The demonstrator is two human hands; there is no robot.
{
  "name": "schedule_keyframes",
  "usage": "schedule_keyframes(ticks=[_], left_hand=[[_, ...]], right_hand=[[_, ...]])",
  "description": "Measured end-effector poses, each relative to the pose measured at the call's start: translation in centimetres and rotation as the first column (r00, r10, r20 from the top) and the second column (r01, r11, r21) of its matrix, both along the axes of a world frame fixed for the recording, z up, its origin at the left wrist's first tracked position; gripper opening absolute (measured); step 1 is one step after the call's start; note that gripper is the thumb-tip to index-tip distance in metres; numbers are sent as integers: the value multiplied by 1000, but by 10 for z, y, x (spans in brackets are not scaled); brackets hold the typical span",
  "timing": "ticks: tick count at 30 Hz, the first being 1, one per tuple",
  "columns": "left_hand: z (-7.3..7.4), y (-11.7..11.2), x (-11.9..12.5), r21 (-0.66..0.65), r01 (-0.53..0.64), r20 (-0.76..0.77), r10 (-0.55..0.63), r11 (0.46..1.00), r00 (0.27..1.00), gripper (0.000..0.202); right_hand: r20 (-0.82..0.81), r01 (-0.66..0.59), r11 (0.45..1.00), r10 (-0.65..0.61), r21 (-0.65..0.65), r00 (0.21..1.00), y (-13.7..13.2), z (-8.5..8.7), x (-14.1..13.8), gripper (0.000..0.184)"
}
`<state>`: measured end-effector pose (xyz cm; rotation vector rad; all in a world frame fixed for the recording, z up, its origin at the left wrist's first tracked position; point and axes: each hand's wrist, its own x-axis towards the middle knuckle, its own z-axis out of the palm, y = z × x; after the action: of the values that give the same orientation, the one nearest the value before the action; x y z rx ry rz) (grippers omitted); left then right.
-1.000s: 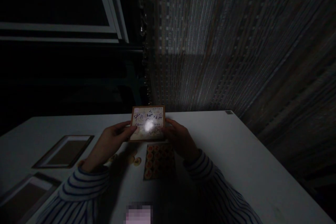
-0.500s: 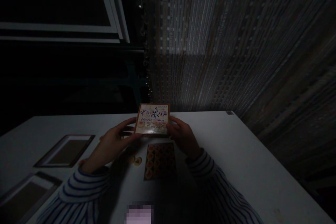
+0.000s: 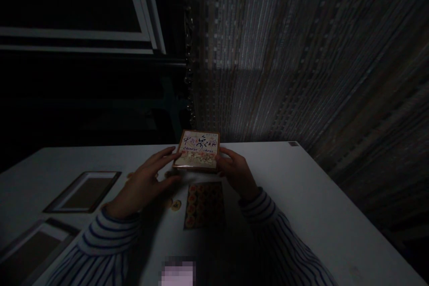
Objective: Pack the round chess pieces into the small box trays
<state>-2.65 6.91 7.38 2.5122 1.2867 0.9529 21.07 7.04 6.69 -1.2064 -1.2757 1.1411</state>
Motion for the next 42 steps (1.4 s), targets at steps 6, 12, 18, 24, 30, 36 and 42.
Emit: schedule_keyframes(ticks=[6,12,18,24,30,36,42], left_hand=[[-1,2,0,100,40,-35,-37,994,999,49],[1,3,0,188,76,-71,-64,979,995,40],[3,2,-1,249,83,-90,-63,965,994,38],[3,4,-2,294,90,-100,-63,952,993,38],[4,3,-2,288,98,-132,-62,953,989,37],[4,3,-2,255,98,-109,-73,962,991,35],[2,4,-2,252,100,-83,-82,962,993,33]], right_hand=[[-62,-17,1000,16,-10,998,1,-2,1,50],[-94,-9,999,4,-52,996,1,-1,1,49],[-70,3,996,-9,-84,997,1,0,1,48],[-10,26,998,-27,-63,1000,1,3,0,43],[58,54,998,-52,-33,997,0,4,-2,43],[119,8,1000,-10,21,993,-3,6,-1,36],[175,-21,999,12,49,984,-4,7,3,37]])
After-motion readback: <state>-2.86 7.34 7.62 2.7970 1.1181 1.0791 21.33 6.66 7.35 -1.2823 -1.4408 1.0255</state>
